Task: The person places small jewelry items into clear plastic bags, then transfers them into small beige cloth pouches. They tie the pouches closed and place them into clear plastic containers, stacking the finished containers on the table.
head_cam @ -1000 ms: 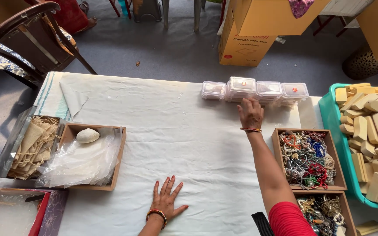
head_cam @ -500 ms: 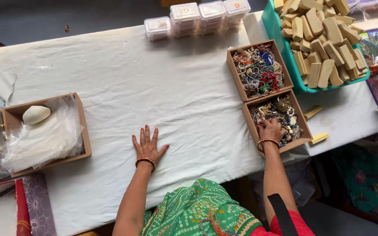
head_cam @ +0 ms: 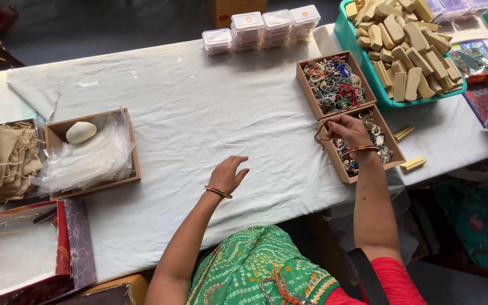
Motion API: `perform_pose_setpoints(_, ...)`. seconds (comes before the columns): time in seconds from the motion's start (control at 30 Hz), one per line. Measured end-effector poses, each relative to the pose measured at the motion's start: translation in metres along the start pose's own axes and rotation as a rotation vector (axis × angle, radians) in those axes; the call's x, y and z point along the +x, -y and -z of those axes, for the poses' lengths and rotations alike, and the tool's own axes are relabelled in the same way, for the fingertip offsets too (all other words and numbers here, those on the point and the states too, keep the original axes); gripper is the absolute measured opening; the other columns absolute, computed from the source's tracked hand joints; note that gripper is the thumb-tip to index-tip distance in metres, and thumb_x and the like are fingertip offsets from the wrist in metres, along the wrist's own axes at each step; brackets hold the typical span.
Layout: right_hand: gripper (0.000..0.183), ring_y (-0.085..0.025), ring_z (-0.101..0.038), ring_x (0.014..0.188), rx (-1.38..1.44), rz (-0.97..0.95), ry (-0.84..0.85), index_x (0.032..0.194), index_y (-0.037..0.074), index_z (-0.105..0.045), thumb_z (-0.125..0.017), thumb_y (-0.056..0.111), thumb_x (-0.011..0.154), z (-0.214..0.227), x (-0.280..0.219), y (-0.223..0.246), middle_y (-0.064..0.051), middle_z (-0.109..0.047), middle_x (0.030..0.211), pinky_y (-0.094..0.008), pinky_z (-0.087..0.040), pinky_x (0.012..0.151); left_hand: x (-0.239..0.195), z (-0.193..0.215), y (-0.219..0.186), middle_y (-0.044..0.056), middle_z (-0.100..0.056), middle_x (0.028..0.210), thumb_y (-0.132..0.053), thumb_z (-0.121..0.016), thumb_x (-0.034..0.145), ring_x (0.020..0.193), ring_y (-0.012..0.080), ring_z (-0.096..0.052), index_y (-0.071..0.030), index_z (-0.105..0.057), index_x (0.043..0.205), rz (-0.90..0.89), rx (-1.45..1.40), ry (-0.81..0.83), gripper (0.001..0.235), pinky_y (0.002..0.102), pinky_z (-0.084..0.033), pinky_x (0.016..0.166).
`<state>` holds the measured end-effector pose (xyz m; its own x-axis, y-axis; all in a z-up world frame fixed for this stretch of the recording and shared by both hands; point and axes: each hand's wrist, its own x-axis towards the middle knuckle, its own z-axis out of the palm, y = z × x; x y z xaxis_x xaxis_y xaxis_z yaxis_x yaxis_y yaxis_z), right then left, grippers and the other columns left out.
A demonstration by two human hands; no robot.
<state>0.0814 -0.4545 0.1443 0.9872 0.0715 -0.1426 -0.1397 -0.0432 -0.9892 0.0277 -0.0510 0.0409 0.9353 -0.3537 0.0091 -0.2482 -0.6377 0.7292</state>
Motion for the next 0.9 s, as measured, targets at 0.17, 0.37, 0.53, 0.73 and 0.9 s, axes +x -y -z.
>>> perform_pose_setpoints(0.17,0.019,-0.005,-0.057,0.066,-0.125,-0.047,0.303,0.109,0.001,-0.072,-0.068,0.017,0.099,-0.110,0.010,0.001,0.003,-0.064,0.079,-0.023,-0.048,0.058,0.022,0.017,-0.047,0.015,-0.067,0.127,-0.031,-0.075,0.090,0.116,0.0337,-0.064,-0.007,-0.063,0.134,-0.246,-0.277,-0.160,0.051,0.044,-0.051,0.095)
perform_pose_setpoints(0.37,0.025,-0.004,-0.039,0.059,-0.102,-0.090,0.061,0.097,0.003,-0.071,-0.071,0.028,0.102,-0.184,0.018,-0.051,0.006,-0.053,0.070,-0.024,-0.033,0.050,0.032,-0.029,0.034,0.010,-0.071,0.101,-0.033,-0.075,0.101,0.091,0.0186,-0.066,0.002,-0.072,0.114,0.097,-1.003,-0.175,0.037,0.033,-0.053,0.084)
perform_pose_setpoints(0.53,0.032,-0.012,-0.058,0.063,-0.731,0.318,0.182,0.092,0.004,-0.071,-0.069,0.035,0.100,-0.235,-0.012,-0.084,-0.005,-0.066,0.073,-0.034,-0.049,0.060,0.009,0.012,0.021,0.003,-0.072,0.091,-0.034,-0.069,0.103,0.072,0.0080,-0.059,-0.003,-0.077,0.113,0.309,-1.467,-0.337,0.033,0.023,-0.050,0.070)
perform_pose_setpoints(0.73,0.026,-0.014,-0.065,0.070,-0.630,0.630,0.311,0.094,0.004,-0.070,-0.070,0.029,0.098,-0.237,-0.004,-0.056,-0.006,-0.071,0.081,-0.032,-0.052,0.061,0.001,0.010,0.028,0.002,-0.079,0.093,-0.028,-0.066,0.097,0.078,0.0039,-0.066,-0.005,-0.077,0.110,0.254,-0.859,-0.113,0.028,0.019,-0.052,0.070)
perform_pose_setpoints(0.9,0.021,-0.005,-0.048,0.056,0.170,-0.052,0.123,0.096,0.001,-0.069,-0.075,0.021,0.100,-0.243,0.016,-0.122,0.000,-0.067,0.075,-0.023,-0.037,0.048,0.012,0.003,0.024,0.002,-0.077,0.092,-0.031,-0.066,0.103,0.077,0.0069,-0.055,-0.006,-0.080,0.109,0.224,-1.174,-0.160,0.029,0.025,-0.043,0.070)
